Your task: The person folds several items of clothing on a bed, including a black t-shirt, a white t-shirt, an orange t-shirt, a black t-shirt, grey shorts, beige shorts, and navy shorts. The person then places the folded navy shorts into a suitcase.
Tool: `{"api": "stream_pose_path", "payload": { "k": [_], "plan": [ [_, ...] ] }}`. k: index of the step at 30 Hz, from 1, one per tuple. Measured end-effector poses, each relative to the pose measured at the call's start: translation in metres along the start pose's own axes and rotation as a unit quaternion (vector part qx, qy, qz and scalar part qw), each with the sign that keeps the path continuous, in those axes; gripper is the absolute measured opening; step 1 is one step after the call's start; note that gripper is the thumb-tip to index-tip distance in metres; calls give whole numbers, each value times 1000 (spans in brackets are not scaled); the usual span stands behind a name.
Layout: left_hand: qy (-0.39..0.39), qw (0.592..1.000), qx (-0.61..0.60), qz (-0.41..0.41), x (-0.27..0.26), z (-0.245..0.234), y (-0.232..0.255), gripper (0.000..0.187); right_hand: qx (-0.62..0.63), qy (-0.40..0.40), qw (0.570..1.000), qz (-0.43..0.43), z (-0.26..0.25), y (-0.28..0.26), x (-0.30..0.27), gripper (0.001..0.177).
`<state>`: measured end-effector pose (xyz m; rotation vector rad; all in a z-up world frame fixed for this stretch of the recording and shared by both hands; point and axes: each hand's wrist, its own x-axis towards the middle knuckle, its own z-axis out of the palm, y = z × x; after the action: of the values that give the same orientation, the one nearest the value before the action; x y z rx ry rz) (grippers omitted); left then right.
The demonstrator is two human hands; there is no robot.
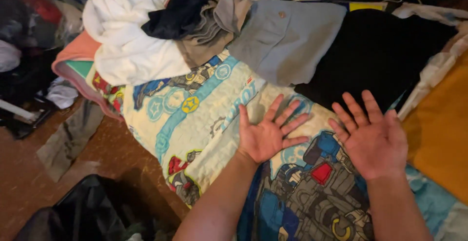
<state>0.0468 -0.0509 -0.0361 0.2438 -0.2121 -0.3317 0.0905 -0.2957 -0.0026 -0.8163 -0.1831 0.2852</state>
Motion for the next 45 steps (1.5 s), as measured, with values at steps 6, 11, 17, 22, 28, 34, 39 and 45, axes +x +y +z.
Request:
{"api": "stream_pose_path", "payload": {
  "k": [6,11,17,22,28,34,39,45],
  "plan": [
    [5,1000,-8,22,18,12,-5,100,53,26,998,-6,-6,2,-2,77],
    [8,994,-80,76,93,25,-42,97,96,8,995,-36,-1,-5,-6,81],
    [108,966,-148,181,148,16,-100,92,121,38,980,-153,-5,-16,-8,96],
    [-10,995,-22,99,136,25,-108,100,45,89,978,-182,-2,-16,-3,99],
    [-35,996,-31,78,139,22,-120,110,90,86,972,-202,-8,-12,-4,98],
    [-11,991,-69,113,134,33,-121,108,144,141,966,-161,7,-26,-8,99],
    [7,992,-59,112,132,37,-121,106,157,148,965,-148,2,-23,-9,101],
    [5,991,-95,90,130,36,-115,94,136,160,969,-130,8,-27,-10,102]
  ]
}}
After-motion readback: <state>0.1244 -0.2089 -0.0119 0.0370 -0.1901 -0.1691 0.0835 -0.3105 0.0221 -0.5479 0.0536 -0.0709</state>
